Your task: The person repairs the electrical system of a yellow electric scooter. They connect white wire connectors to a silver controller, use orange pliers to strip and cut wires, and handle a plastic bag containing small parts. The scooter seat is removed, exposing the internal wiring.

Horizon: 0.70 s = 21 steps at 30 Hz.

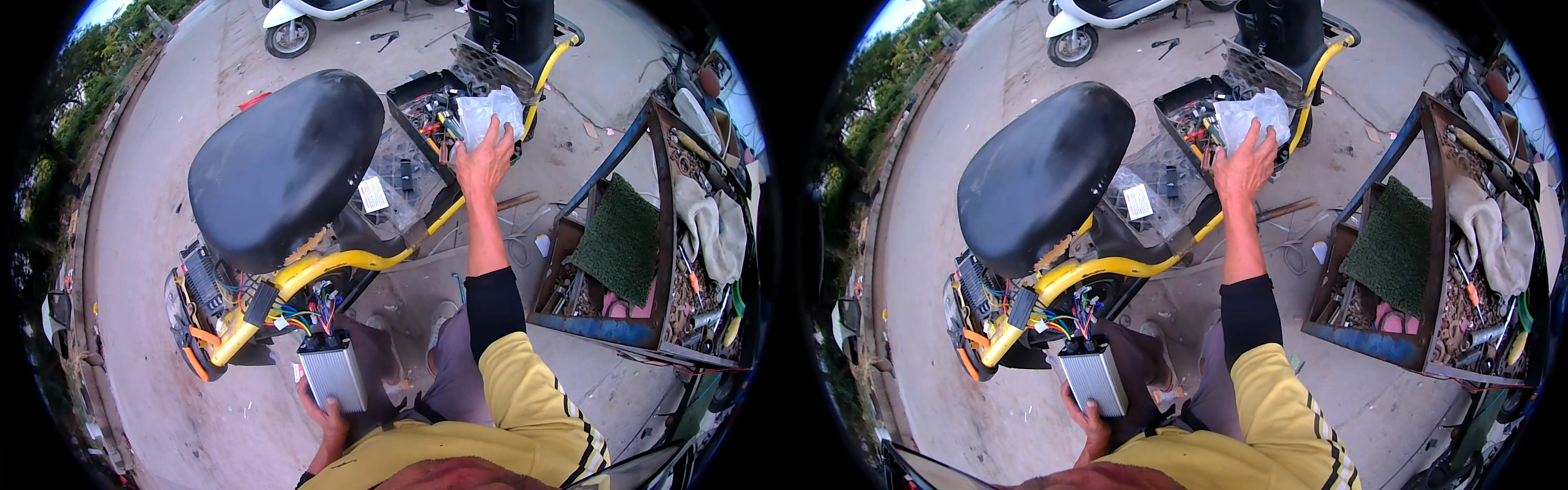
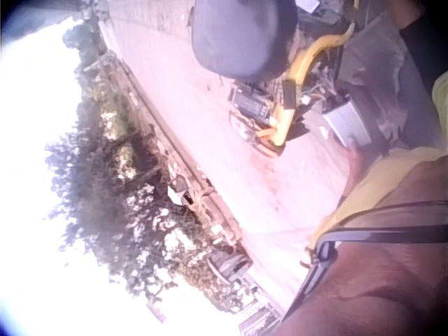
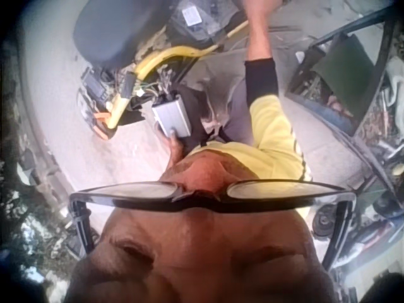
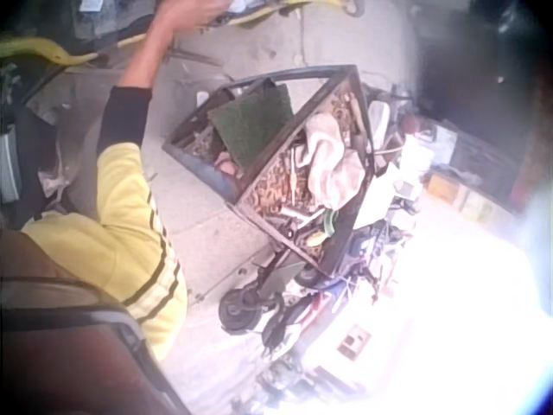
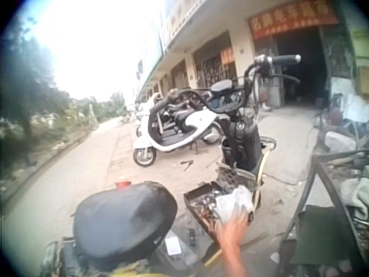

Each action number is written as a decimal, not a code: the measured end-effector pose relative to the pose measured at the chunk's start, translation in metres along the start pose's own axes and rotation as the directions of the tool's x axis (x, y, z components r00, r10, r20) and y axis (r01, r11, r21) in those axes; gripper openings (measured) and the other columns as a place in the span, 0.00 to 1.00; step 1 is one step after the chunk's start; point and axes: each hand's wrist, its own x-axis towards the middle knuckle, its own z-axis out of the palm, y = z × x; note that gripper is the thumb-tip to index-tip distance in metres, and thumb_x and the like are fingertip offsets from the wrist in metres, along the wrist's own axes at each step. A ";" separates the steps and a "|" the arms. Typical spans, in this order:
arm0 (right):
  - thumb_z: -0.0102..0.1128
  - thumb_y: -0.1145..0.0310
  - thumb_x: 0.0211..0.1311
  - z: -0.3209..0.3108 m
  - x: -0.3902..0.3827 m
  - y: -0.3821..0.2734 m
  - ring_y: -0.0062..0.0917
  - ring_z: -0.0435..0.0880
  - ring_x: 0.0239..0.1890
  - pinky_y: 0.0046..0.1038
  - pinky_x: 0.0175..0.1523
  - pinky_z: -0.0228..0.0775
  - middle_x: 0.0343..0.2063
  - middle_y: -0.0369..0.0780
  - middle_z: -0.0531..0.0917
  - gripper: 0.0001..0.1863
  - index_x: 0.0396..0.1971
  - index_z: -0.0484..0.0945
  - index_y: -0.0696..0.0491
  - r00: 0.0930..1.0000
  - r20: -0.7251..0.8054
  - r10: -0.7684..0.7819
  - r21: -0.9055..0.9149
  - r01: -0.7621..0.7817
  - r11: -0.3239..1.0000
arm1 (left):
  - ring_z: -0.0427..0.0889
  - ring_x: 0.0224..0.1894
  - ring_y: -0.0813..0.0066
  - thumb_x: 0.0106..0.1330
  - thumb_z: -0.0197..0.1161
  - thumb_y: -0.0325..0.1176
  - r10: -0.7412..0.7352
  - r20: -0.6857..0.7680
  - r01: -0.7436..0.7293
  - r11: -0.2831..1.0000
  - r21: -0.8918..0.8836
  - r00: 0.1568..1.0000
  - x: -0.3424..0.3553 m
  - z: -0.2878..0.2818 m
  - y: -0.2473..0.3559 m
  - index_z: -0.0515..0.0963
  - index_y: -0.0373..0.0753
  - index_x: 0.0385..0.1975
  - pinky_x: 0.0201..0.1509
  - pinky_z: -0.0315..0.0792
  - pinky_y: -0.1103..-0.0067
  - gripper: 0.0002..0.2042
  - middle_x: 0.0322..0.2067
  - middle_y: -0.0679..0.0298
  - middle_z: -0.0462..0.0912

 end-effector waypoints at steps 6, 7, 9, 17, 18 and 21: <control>0.64 0.77 0.58 0.009 0.013 0.030 0.54 0.68 0.67 0.48 0.69 0.63 0.65 0.56 0.67 0.39 0.71 0.60 0.57 0.996 -0.056 0.072 0.143 -0.063 0.988 | 0.68 0.63 0.58 0.65 0.57 0.65 -0.015 0.010 0.015 0.999 0.030 1.000 0.002 0.002 0.009 0.63 0.30 0.66 0.69 0.60 0.62 0.43 0.58 0.51 0.69; 0.63 0.77 0.58 0.009 0.015 0.033 0.53 0.68 0.67 0.48 0.69 0.63 0.64 0.56 0.68 0.38 0.71 0.60 0.58 0.993 -0.038 0.111 0.166 -0.103 0.981 | 0.68 0.63 0.58 0.65 0.57 0.66 -0.019 0.012 0.018 0.999 0.031 1.000 0.003 0.003 0.009 0.63 0.30 0.66 0.69 0.60 0.62 0.44 0.57 0.51 0.69; 0.62 0.77 0.59 0.008 0.020 0.038 0.51 0.70 0.66 0.47 0.70 0.63 0.62 0.55 0.71 0.37 0.70 0.62 0.59 0.982 -0.006 0.190 0.215 -0.185 0.959 | 0.68 0.63 0.58 0.65 0.58 0.66 -0.021 0.019 0.020 0.999 0.027 1.000 0.004 0.002 0.010 0.64 0.30 0.66 0.69 0.60 0.62 0.43 0.57 0.51 0.69; 0.74 0.68 0.54 0.004 0.014 0.025 0.50 0.67 0.69 0.48 0.71 0.61 0.66 0.52 0.69 0.43 0.70 0.62 0.57 0.989 0.026 0.145 0.153 -0.148 0.977 | 0.68 0.61 0.58 0.65 0.57 0.65 -0.001 0.002 0.001 0.999 0.032 1.000 0.003 0.005 0.011 0.64 0.29 0.65 0.69 0.60 0.62 0.43 0.56 0.51 0.68; 0.76 0.66 0.53 0.003 0.012 0.019 0.49 0.66 0.70 0.48 0.72 0.60 0.68 0.52 0.67 0.46 0.71 0.62 0.56 0.990 0.045 0.133 0.131 -0.138 0.982 | 0.68 0.61 0.58 0.65 0.57 0.65 -0.001 0.000 0.001 0.999 0.039 1.000 0.003 0.005 0.011 0.64 0.29 0.65 0.69 0.60 0.62 0.43 0.57 0.51 0.68; 0.81 0.62 0.49 0.006 0.004 0.016 0.47 0.61 0.73 0.50 0.72 0.58 0.70 0.49 0.63 0.52 0.73 0.59 0.53 0.991 0.104 0.084 -0.018 -0.083 0.996 | 0.68 0.61 0.58 0.66 0.57 0.66 -0.002 -0.002 0.002 0.999 0.042 1.000 0.002 0.005 0.008 0.64 0.29 0.65 0.68 0.60 0.62 0.43 0.57 0.51 0.68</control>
